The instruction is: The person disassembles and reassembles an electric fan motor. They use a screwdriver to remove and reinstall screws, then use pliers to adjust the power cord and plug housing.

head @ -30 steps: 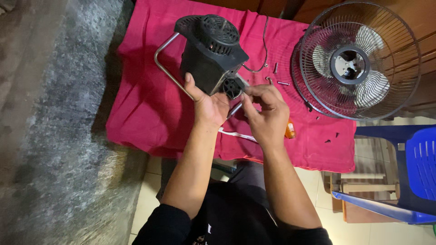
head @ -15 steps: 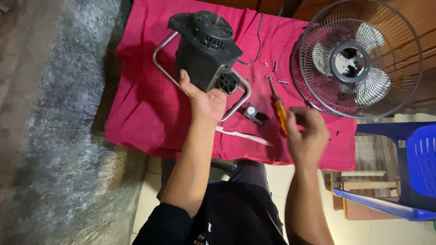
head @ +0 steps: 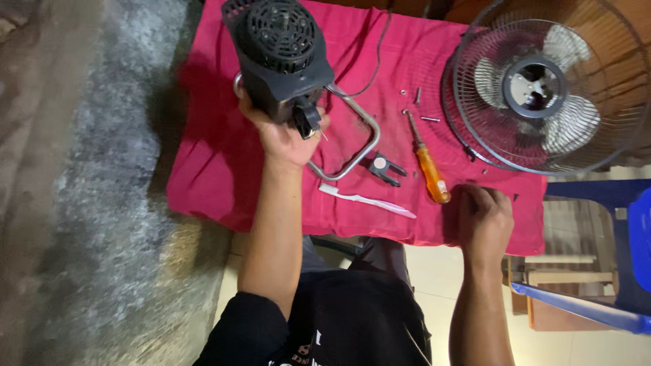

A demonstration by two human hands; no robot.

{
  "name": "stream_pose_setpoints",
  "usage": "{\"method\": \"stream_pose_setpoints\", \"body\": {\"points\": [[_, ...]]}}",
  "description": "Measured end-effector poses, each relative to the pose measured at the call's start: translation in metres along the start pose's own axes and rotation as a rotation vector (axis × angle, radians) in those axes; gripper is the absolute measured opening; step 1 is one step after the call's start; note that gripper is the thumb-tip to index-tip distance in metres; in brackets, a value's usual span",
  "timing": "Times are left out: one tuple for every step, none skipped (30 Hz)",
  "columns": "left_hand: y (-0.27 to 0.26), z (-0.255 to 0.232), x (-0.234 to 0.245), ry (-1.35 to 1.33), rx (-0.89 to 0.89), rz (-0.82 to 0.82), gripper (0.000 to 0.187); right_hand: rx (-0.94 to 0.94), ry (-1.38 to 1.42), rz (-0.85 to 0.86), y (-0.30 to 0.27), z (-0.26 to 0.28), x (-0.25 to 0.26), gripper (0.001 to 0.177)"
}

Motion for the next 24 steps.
{"method": "stream_pose_setpoints", "body": {"points": [[0.001, 0.007, -0.006, -0.067, 0.046, 0.082, 0.087, 0.003, -0.005, -0.005, -0.002, 0.0, 0.0, 0.014], [0.001, 0.013, -0.012, -0.136, 0.09, 0.168, 0.092, 0.005, -0.006, -0.002, -0.002, 0.0, -0.001, 0.014], [0.0, 0.016, -0.011, -0.182, 0.1, 0.171, 0.095, 0.006, -0.008, 0.001, -0.002, -0.001, -0.003, 0.015], [-0.001, 0.02, -0.01, -0.232, 0.109, 0.174, 0.099, 0.006, -0.012, 0.006, -0.003, -0.001, -0.003, 0.015], [-0.003, 0.023, -0.01, -0.282, 0.118, 0.176, 0.102, 0.015, -0.003, 0.005, -0.003, -0.001, -0.004, 0.016], [-0.004, 0.026, -0.01, -0.336, 0.112, 0.191, 0.104, 0.021, 0.005, 0.005, -0.004, -0.002, -0.003, 0.016], [-0.005, 0.028, -0.012, -0.391, 0.107, 0.206, 0.107, 0.027, 0.013, 0.004, -0.005, -0.003, -0.003, 0.017], [-0.006, 0.029, -0.014, -0.446, 0.103, 0.222, 0.11, 0.032, 0.001, 0.004, -0.006, -0.003, -0.001, 0.014], [-0.006, 0.029, -0.014, -0.457, 0.099, 0.226, 0.109, 0.037, -0.011, 0.005, -0.006, -0.003, 0.0, 0.011], [-0.006, 0.029, -0.016, -0.469, 0.099, 0.229, 0.108, 0.039, -0.023, 0.004, -0.006, 0.0, 0.002, 0.009], [-0.006, 0.028, -0.017, -0.481, 0.098, 0.233, 0.107, 0.027, 0.025, -0.019, -0.007, 0.001, 0.006, 0.011], [-0.006, 0.028, -0.016, -0.443, 0.094, 0.218, 0.106, 0.012, 0.068, -0.042, -0.008, 0.002, 0.011, 0.013], [-0.007, 0.025, -0.014, -0.404, 0.091, 0.203, 0.105, -0.003, 0.11, -0.066, -0.008, 0.005, 0.016, 0.015], [-0.007, 0.023, -0.013, -0.367, 0.09, 0.189, 0.105, -0.01, 0.19, -0.058, -0.007, 0.01, 0.016, 0.018], [-0.006, 0.022, -0.012, -0.319, 0.087, 0.176, 0.102, -0.017, 0.271, -0.051, -0.005, 0.017, 0.015, 0.021], [-0.006, 0.019, -0.011, -0.267, 0.083, 0.163, 0.1, -0.022, 0.355, -0.043, -0.001, 0.026, 0.012, 0.024], [-0.006, 0.018, -0.011, -0.215, 0.08, 0.151, 0.099, 0.063, 0.284, 0.0, 0.005, 0.048, 0.009, 0.025], [-0.006, 0.017, -0.01, -0.195, 0.058, 0.121, 0.096, 0.15, 0.213, 0.043, 0.012, 0.069, 0.003, 0.027], [-0.007, 0.016, -0.01, -0.175, 0.036, 0.091, 0.093, 0.205, 0.197, 0.08, 0.019, 0.088, -0.005, 0.036], [-0.007, 0.014, -0.009, -0.153, 0.011, 0.066, 0.09, 0.265, 0.181, 0.114, 0.026, 0.105, -0.013, 0.046], [-0.007, 0.011, -0.01, -0.089, -0.013, 0.046, 0.087, 0.242, 0.123, 0.15, 0.032, 0.115, -0.021, 0.051], [-0.008, 0.009, -0.01, -0.024, -0.043, 0.022, 0.083, 0.223, 0.065, 0.191, 0.038, 0.123, -0.031, 0.057], [-0.009, 0.007, -0.009, 0.041, -0.072, -0.003, 0.079, 0.205, 0.007, 0.231, 0.041, 0.127, -0.038, 0.062], [-0.011, 0.006, -0.004, 0.036, -0.101, -0.085, 0.077, 0.169, 0.029, 0.249, 0.043, 0.127, -0.041, 0.056]]}}
Point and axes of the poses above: each hand's wrist, its own y-axis towards the middle knuckle, its own x-axis out of the back of the hand, z = x × y, the point moved 9 cm from there along y, towards the middle knuckle, and after that the axes turned 13 degrees about z, right-handed, at the moved point
